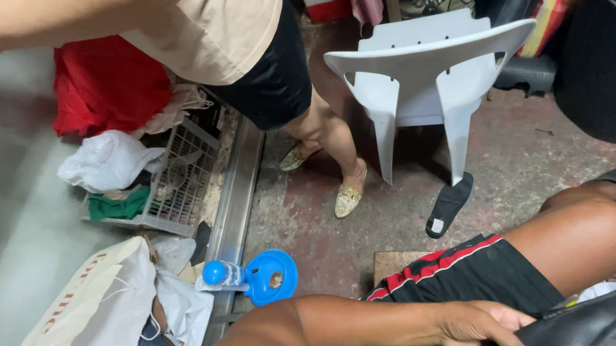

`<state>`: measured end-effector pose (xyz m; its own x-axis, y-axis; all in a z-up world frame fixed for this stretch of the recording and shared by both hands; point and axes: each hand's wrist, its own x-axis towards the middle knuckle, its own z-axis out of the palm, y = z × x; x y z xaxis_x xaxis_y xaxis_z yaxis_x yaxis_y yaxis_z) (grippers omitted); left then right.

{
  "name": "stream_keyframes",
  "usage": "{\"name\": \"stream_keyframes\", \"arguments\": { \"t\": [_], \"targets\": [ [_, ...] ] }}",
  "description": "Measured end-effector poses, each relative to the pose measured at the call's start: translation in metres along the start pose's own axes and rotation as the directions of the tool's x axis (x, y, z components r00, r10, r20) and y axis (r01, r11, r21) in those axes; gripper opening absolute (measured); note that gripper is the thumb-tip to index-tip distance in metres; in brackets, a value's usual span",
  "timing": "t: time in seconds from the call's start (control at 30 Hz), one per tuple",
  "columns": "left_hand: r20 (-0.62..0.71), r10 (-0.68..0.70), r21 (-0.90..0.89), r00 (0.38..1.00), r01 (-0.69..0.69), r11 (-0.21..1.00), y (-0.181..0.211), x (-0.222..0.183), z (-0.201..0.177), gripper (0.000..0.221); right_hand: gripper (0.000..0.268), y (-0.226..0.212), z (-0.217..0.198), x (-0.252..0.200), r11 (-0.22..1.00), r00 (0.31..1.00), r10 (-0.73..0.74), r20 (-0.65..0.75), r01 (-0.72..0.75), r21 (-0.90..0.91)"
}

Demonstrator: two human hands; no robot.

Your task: The person stitches the sole of a black leather shoe by hand using a needle and thread, pulling the thread through several points along the edge of the sole while holding the shoe in their lap.

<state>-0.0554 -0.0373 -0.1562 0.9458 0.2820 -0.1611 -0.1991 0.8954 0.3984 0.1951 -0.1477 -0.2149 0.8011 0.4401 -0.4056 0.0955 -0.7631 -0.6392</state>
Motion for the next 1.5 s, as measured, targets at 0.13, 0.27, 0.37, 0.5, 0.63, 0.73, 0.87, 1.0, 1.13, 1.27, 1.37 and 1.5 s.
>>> {"name": "stream_keyframes", "arguments": {
  "t": [0.13, 0.27, 0.37, 0.5, 0.63, 0.73, 0.87, 1.0, 1.13, 1.27, 1.37, 1.5],
  "targets": [
    [0.066, -0.002, -0.199, 0.998, 0.015, 0.98, 0.014, -0.015, 0.018, 0.055, 0.013, 0.017, -0.079, -0.002, 0.999, 0.997, 0.008, -0.08, -0.011, -0.041],
    [-0.044, -0.003, -0.153, 0.999, -0.003, 0.988, 0.048, -0.018, 0.059, 0.07, 0.016, 0.059, -0.18, -0.074, 0.996, 0.965, 0.051, -0.259, -0.032, 0.08],
    [-0.103, -0.035, -0.106, 0.994, 0.024, 0.994, 0.054, -0.011, 0.079, 0.071, 0.018, 0.056, -0.208, -0.102, 0.983, 0.964, -0.027, -0.265, 0.074, 0.166],
    [-0.119, -0.102, -0.103, 0.988, 0.09, 0.991, 0.051, -0.001, 0.081, 0.068, 0.02, 0.014, -0.198, -0.158, 0.881, 0.972, -0.029, -0.232, 0.134, 0.454],
    [-0.029, -0.146, -0.124, 0.989, 0.141, 0.982, 0.058, 0.004, 0.08, 0.056, 0.021, -0.067, -0.186, -0.187, 0.933, 0.951, -0.218, -0.217, 0.269, 0.238],
    [-0.075, -0.18, -0.099, 0.981, 0.172, 0.98, 0.053, 0.006, 0.082, 0.053, 0.022, -0.108, -0.176, -0.204, 0.95, 0.959, -0.257, -0.121, 0.274, 0.151],
    [-0.069, -0.215, -0.074, 0.974, 0.21, 0.975, 0.049, 0.002, 0.076, 0.052, 0.023, -0.128, -0.151, -0.209, 0.947, 0.967, -0.253, 0.005, 0.247, 0.204],
    [-0.057, -0.232, -0.078, 0.971, 0.228, 0.971, 0.045, 0.001, 0.071, 0.052, 0.025, -0.139, -0.134, -0.202, 0.839, 0.853, -0.513, 0.093, 0.476, 0.263],
    [-0.054, -0.229, -0.124, 0.972, 0.221, 0.967, 0.045, -0.005, 0.07, 0.053, 0.029, -0.152, -0.128, -0.201, 0.874, 0.86, -0.478, 0.181, 0.443, 0.199],
    [-0.078, -0.206, -0.101, 0.975, 0.198, 0.975, 0.048, -0.005, 0.07, 0.052, 0.031, -0.162, -0.125, -0.196, 0.854, 0.833, -0.52, 0.192, 0.508, 0.108],
    [-0.097, -0.214, -0.065, 0.972, 0.208, 0.976, 0.051, -0.006, 0.069, 0.048, 0.032, -0.166, -0.124, -0.192, 0.837, 0.812, -0.544, 0.211, 0.543, 0.069],
    [-0.16, -0.216, -0.06, 0.963, 0.209, 0.976, 0.052, -0.009, 0.07, 0.043, 0.035, -0.169, -0.123, -0.191, 0.797, 0.78, -0.582, 0.229, 0.603, -0.027]
  ]
}}
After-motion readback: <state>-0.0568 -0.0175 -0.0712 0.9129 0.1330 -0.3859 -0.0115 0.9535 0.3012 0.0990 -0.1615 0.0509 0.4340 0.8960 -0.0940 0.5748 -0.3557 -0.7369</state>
